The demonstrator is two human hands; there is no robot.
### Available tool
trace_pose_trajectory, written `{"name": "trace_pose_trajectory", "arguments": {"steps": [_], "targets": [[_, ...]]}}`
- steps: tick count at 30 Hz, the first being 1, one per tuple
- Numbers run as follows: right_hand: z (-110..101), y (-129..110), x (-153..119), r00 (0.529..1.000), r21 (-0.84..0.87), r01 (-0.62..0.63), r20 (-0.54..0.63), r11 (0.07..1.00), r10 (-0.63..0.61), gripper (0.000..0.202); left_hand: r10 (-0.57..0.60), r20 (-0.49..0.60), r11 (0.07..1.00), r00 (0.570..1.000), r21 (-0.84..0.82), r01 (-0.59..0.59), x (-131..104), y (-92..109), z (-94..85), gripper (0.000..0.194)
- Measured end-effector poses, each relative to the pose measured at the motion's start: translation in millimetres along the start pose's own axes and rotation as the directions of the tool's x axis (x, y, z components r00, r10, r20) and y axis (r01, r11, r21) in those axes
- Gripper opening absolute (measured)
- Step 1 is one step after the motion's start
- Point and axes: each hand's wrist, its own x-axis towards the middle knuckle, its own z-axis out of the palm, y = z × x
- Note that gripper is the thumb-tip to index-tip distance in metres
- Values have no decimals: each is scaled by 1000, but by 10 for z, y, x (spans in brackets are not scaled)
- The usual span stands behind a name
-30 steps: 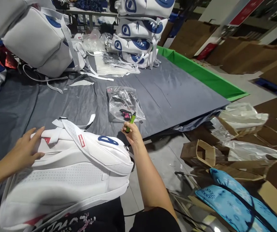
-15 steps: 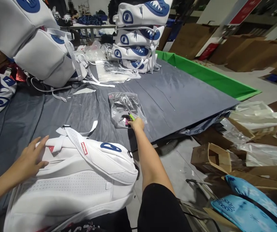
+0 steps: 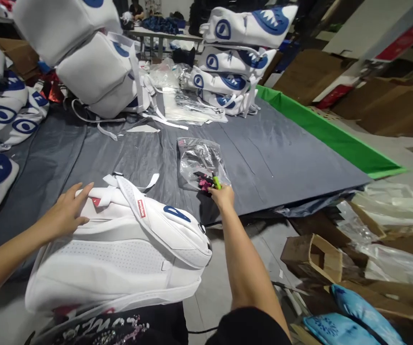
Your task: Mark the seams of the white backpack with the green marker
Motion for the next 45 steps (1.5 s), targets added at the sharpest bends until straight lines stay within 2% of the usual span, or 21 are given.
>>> {"name": "trace_pose_trajectory", "arguments": {"steps": [2, 4, 6, 7, 9, 11, 13, 15, 17, 19, 22, 24, 27, 30, 32, 34, 37, 40, 41, 42, 45], "targets": [[-136, -32, -200, 999, 44, 53, -3, 998, -53, 26, 1, 19, 1000, 1000, -2, -1, -16, 29, -35, 98], [-248, -186, -400, 991, 122, 134, -22, 983, -133, 26, 7, 34, 1000, 999, -12, -7, -23, 64, -69, 105], [-293, -480, -634, 957, 277, 282, -21, 919, -288, 25, 10, 42, 1000, 999, 1, -10, -18, 109, -102, 110], [-284, -669, -776, 919, 366, 369, -8, 854, -394, 24, 2, 46, 1000, 999, 18, -3, -12, 133, -117, 112], [-203, -1087, -1101, 782, 490, 534, 24, 689, -623, 21, -22, 47, 999, 999, 38, 20, -2, 168, -139, 115], [-59, -1488, -1423, 598, 501, 672, 70, 546, -799, 19, -30, 29, 999, 999, -22, 31, -19, 151, -127, 117], [102, -1801, -1673, 426, 434, 769, 198, 469, -883, 32, -1, -57, 980, 998, -199, -11, -95, 63, -49, 109], [232, -2005, -1827, 302, 341, 833, 381, 436, -874, 41, -21, -188, 902, 982, -427, -62, -250, -75, 100, 92], [310, -2129, -1908, 236, 241, 878, 532, 413, -813, 42, -103, -236, 795, 966, -604, -63, -466, -207, 285, 83], [342, -2214, -1956, 193, 156, 919, 627, 363, -755, 35, -174, -176, 721, 969, -693, 3, -686, -288, 446, 88], [337, -2322, -2015, 95, 127, 959, 696, 253, -712, 22, -223, -114, 663, 968, -746, 65, -887, -310, 570, 90], [327, -2381, -2046, 72, 109, 971, 715, 213, -695, 18, -247, -106, 638, 963, -766, 79, -916, -299, 593, 86], [371, -2440, -2071, 92, 53, 979, 751, 199, -654, 19, -243, -115, 652, 963, -755, 75, -890, -295, 616, 85], [518, -2464, -2091, 42, 58, 986, 819, 155, -572, 25, -241, -143, 679, 960, -732, 61, -867, -311, 665, 85], [610, -2464, -2117, 25, 54, 990, 844, 132, -535, 28, -245, -148, 688, 958, -723, 64, -863, -321, 701, 86], [638, -2447, -2154, 31, 37, 992, 847, 117, -531, 27, -242, -151, 692, 958, -719, 62, -862, -329, 729, 86], [567, -2401, -2221, 60, -15, 996, 838, 86, -543, 27, -238, -177, 695, 955, -718, 40, -862, -337, 757, 83], [513, -2399, -2279, 95, -31, 993, 780, 112, -618, 28, -228, -204, 699, 952, -715, 14, -856, -345, 778, 83], [525, -2425, -2300, 89, -8, 992, 753, 126, -652, 28, -225, -207, 701, 952, -714, 11, -853, -348, 783, 85], [552, -2466, -2325, 69, 26, 992, 729, 127, -681, 30, -224, -208, 701, 952, -713, 9, -851, -352, 787, 86], [655, -2651, -2415, -35, 116, 991, 684, 62, -728, 24, -218, -204, 709, 954, -705, 11, -856, -361, 785, 83]]}}
